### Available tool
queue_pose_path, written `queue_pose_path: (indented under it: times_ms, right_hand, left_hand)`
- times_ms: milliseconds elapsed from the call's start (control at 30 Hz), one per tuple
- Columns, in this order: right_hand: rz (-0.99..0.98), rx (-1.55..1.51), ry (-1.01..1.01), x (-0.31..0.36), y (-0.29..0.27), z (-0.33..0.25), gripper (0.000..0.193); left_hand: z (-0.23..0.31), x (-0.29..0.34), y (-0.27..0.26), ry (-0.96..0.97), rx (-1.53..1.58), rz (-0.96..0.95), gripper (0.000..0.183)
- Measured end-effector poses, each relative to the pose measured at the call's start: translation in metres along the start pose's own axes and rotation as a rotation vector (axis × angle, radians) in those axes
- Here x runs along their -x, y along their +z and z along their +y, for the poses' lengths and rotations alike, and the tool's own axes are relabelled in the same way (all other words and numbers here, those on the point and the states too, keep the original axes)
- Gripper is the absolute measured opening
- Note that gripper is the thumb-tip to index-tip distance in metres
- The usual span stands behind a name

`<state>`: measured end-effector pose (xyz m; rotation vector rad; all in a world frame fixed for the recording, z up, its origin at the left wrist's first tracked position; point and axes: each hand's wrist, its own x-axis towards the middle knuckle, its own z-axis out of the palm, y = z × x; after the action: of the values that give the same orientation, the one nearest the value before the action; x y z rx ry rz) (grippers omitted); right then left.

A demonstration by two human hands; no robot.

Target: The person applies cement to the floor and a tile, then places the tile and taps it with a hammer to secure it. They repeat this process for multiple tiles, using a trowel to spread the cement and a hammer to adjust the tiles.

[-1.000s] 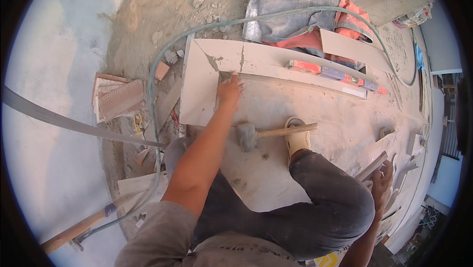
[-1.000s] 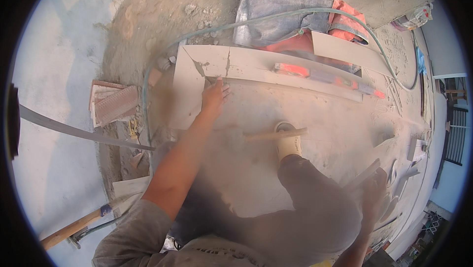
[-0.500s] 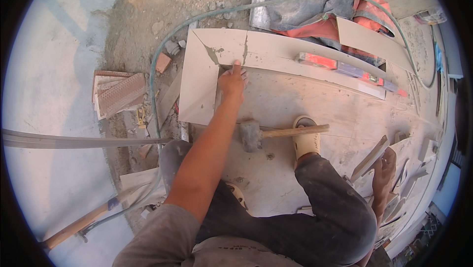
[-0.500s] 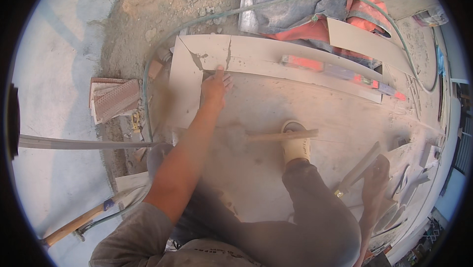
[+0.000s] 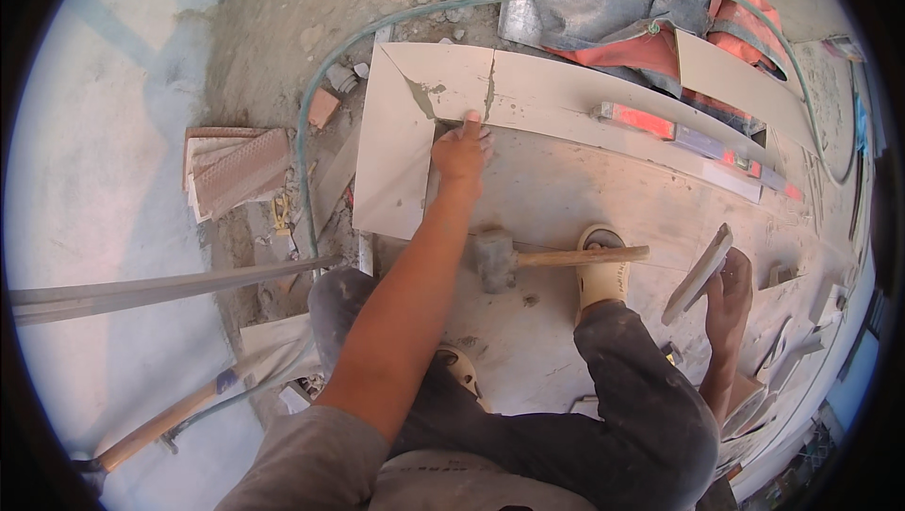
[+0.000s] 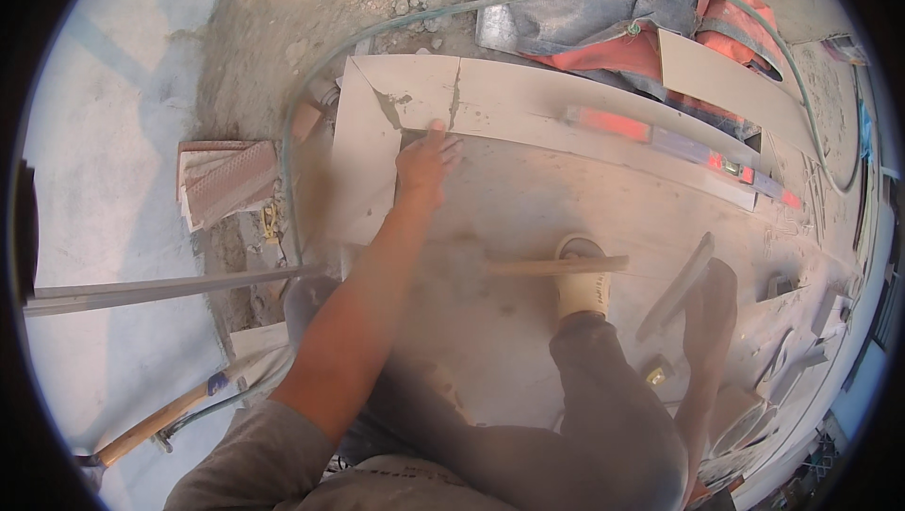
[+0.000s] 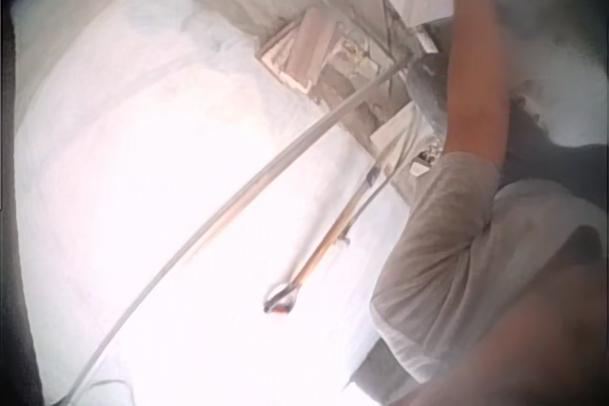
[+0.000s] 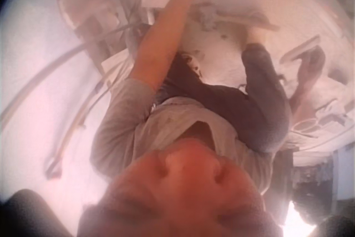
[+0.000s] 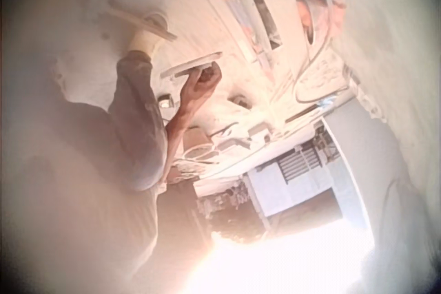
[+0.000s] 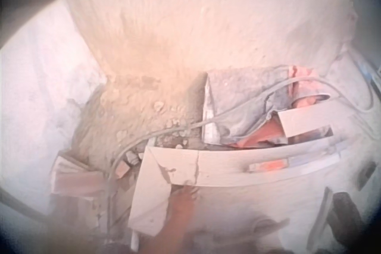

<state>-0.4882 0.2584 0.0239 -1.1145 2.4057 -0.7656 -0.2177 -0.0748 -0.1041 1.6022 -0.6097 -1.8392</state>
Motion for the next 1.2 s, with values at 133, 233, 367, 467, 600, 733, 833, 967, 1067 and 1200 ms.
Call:
queue_pose_path:
  times_ms: [133, 233, 367, 467, 600, 733, 833, 967, 1067, 1200]
  right_hand:
    - [-0.046, -0.038, 0.032, -0.022, -0.001, -0.028, 0.037]
    - [-0.052, -0.094, 0.049, -0.035, -0.012, -0.06, 0.04]
    - [-0.103, 0.032, -0.178, -0.066, -0.023, -0.108, 0.033]
    - [-0.226, 0.041, -0.179, -0.091, -0.019, -0.144, 0.028]
    - [-0.294, 0.229, -0.442, -0.131, 0.008, -0.183, 0.028]
    - [-0.337, 0.284, -0.464, -0.164, 0.039, -0.212, 0.029]
    - [-0.351, 0.265, -0.632, -0.175, 0.048, -0.222, 0.03]
    - [-0.351, 0.268, -0.568, -0.174, 0.053, -0.22, 0.029]
    - [-0.34, 0.227, -0.558, -0.17, 0.055, -0.211, 0.03]
    - [-0.416, 0.344, -0.382, -0.171, 0.052, -0.199, 0.036]
  left_hand:
    - [0.003, 0.003, 0.004, 0.002, 0.013, 0.007, 0.066]
    - [0.006, 0.004, 0.006, -0.022, 0.015, 0.022, 0.064]
    - [0.005, 0.001, 0.002, -0.019, 0.065, -0.013, 0.063]
    - [0.0, -0.003, -0.002, -0.028, 0.098, -0.017, 0.064]
    - [-0.008, -0.009, -0.005, -0.001, 0.107, -0.025, 0.063]
    - [-0.013, -0.015, -0.008, 0.016, 0.116, -0.031, 0.059]
    - [-0.017, -0.02, -0.008, 0.034, 0.075, -0.006, 0.054]
    - [-0.021, -0.022, -0.007, 0.056, 0.045, 0.033, 0.044]
    - [-0.023, -0.022, -0.007, 0.055, 0.039, 0.033, 0.04]
    - [-0.022, -0.019, -0.006, 0.055, 0.041, 0.03, 0.042]
